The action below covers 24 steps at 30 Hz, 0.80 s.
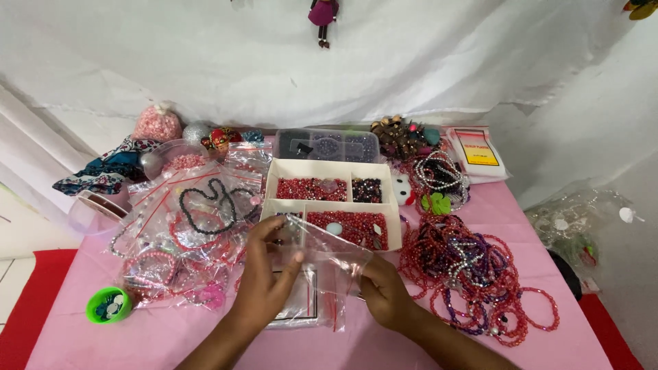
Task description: Packaging handmade beaded bracelets into individual small plastic bags
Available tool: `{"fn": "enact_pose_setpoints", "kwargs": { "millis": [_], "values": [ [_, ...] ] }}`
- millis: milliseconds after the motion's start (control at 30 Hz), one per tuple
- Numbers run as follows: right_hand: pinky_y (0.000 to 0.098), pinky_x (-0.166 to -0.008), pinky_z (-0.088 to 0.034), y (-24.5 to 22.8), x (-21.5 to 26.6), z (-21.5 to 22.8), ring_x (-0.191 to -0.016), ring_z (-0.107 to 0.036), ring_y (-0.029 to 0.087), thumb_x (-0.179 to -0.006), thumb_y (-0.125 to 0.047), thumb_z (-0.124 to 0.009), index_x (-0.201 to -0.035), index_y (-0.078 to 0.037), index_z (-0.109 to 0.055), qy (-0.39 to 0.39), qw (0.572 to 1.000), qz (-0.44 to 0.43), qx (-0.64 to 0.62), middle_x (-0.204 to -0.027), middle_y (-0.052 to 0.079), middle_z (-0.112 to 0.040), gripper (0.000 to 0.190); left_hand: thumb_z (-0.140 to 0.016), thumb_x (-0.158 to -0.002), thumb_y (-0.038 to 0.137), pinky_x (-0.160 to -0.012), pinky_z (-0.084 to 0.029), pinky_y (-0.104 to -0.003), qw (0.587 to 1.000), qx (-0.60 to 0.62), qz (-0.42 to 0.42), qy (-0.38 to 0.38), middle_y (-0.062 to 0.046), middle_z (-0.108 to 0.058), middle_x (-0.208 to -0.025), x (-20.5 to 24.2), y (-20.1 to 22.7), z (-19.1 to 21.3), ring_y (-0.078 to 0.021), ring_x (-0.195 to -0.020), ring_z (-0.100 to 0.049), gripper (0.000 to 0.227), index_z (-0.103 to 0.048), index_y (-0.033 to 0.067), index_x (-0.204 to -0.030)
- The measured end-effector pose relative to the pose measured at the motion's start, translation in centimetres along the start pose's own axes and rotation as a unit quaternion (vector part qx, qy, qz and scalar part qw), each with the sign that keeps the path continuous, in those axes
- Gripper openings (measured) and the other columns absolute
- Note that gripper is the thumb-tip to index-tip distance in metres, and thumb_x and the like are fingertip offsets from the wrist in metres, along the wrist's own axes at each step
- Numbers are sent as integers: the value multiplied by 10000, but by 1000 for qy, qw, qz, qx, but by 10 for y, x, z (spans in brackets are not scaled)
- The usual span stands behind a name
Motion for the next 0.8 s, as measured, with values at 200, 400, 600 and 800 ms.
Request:
{"fn": "enact_pose_setpoints", "kwargs": {
  "millis": [200,400,600,800],
  "values": [
    [504,-1162,-422,-17,-12,-1,-1440,-493,380,-1026,-208,-522,-1433,-31,-509,-32,995,-96,2,-1515,230,-537,444,-611,-968,117,-844,-601,-361,972,207,114,-7,-120,-704,-1089,-3,-27,-8,-212,-1004,-692,618,-249,188,-1463],
    [475,-1158,-437,-13,-11,-1,-1457,-474,365,-881,-171,-760,-1473,-33,-467,9,988,-148,-48,-1586,241,-447,675,-604,-975,66,-701,-650,-321,985,165,46,28,-114,-677,-999,-9,-35,0,-173,-849,-654,522,-308,152,-1396],
    [452,-1018,-576,-10,-7,-4,-1380,-554,361,-870,-198,-784,-1394,-136,-536,15,986,-145,-79,-1518,181,-546,583,-664,-961,224,-767,-552,-307,980,150,62,113,-61,-650,-897,-9,-28,11,-170,-852,-653,473,-412,126,-1350],
    [303,-681,-568,-8,-5,-1,-769,-648,142,-842,-170,-823,-1376,-84,-539,5,991,-123,-48,-1384,126,-640,611,-506,-871,24,-770,-504,-319,974,-55,-167,144,-161,-436,-1182,-3,-8,15,-238,-1039,-521,364,-436,35,-1227]
  ]
}}
Point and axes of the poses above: each hand's wrist, its own x-axis away from the middle knuckle, its own z-axis out of the back of the hand, y = z × x, the point moved 5 cm from there along -x, towards the middle knuckle
